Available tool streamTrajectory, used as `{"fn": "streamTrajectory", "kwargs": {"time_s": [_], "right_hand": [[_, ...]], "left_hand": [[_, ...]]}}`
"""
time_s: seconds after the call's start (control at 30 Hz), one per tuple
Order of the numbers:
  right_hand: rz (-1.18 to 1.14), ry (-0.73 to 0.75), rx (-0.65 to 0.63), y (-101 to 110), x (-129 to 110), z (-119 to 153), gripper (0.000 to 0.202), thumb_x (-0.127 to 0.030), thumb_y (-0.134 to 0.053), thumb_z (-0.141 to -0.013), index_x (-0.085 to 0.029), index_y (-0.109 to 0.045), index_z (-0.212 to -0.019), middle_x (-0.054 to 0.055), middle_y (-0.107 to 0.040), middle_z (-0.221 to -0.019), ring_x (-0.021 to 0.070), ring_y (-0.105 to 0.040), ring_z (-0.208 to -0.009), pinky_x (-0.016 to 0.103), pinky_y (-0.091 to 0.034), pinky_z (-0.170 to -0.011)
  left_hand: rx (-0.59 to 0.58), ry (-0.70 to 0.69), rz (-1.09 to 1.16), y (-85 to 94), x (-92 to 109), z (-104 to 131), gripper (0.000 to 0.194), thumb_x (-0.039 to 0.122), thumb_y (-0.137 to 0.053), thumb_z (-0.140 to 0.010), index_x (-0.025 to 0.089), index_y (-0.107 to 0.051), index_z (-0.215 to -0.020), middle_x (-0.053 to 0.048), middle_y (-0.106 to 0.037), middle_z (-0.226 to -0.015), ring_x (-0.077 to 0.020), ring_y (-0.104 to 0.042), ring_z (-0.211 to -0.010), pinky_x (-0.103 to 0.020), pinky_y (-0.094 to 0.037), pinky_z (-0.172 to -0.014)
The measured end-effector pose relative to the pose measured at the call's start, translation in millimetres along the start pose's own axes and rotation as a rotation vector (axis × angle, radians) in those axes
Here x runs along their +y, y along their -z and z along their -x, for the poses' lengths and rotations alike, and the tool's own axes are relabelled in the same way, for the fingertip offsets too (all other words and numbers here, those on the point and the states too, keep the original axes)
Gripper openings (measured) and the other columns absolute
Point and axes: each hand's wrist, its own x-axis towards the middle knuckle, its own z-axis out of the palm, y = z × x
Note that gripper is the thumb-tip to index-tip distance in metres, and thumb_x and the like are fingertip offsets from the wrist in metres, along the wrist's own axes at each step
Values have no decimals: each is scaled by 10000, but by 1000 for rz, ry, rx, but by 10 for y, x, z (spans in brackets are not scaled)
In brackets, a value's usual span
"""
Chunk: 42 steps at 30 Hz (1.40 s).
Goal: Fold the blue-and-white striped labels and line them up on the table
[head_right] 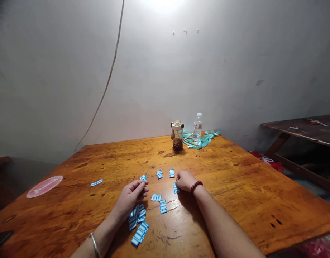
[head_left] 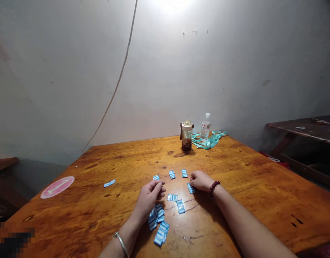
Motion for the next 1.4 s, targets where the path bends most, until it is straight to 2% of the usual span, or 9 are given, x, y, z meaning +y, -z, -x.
{"fn": "streamTrajectory", "kwargs": {"time_s": [0.13,0.33,0.43,0.6,1.1,1.3,1.4], "right_hand": [[27,12,27,-16,32,-17,98,-46,-531,-591,-135,-569,-570,5,-544,-558,122,-471,-540,195,-251,-470],[-6,60,172,28,75,-70,149,-186,-495,-751,-132,-571,-867,29,-556,-730,132,-493,-652,189,-313,-543],[-3,111,212,21,61,-102,225,-221,-571,-718,-147,-570,-931,31,-533,-773,139,-486,-690,191,-325,-577],[34,183,204,-33,25,-161,238,-218,-625,-673,-195,-605,-909,23,-511,-777,149,-474,-730,192,-317,-597],[31,133,218,-94,49,-241,154,-301,-594,-687,-200,-631,-797,12,-523,-754,149,-478,-716,190,-303,-584],[39,120,230,-120,50,-240,177,-272,-601,-683,-224,-631,-851,18,-528,-794,159,-483,-759,194,-307,-588],[38,112,233,-123,35,-236,149,-303,-586,-704,-224,-638,-819,19,-528,-775,161,-484,-749,199,-304,-584]], "left_hand": [[-11,-10,23,21,-34,-22,331,415,-513,-729,125,-551,-884,-46,-569,-701,-90,-516,-569,-168,-395,-479],[7,8,44,21,-32,-32,346,435,-545,-698,132,-571,-863,-39,-570,-684,-96,-519,-564,-174,-397,-482],[12,21,61,19,-44,-37,343,432,-560,-688,133,-574,-854,-37,-570,-677,-93,-519,-554,-169,-387,-474],[21,54,110,17,-68,-50,360,446,-587,-657,136,-582,-841,-33,-570,-668,-82,-511,-537,-156,-375,-451],[74,74,151,40,-104,-81,377,465,-608,-627,142,-581,-820,-22,-564,-648,-80,-509,-522,-153,-371,-434],[79,64,164,62,-102,-99,364,451,-619,-625,142,-574,-813,-14,-563,-631,-71,-503,-510,-145,-357,-431],[81,66,177,71,-99,-110,355,443,-628,-619,143,-572,-799,-8,-559,-621,-67,-500,-501,-138,-340,-420]]}}
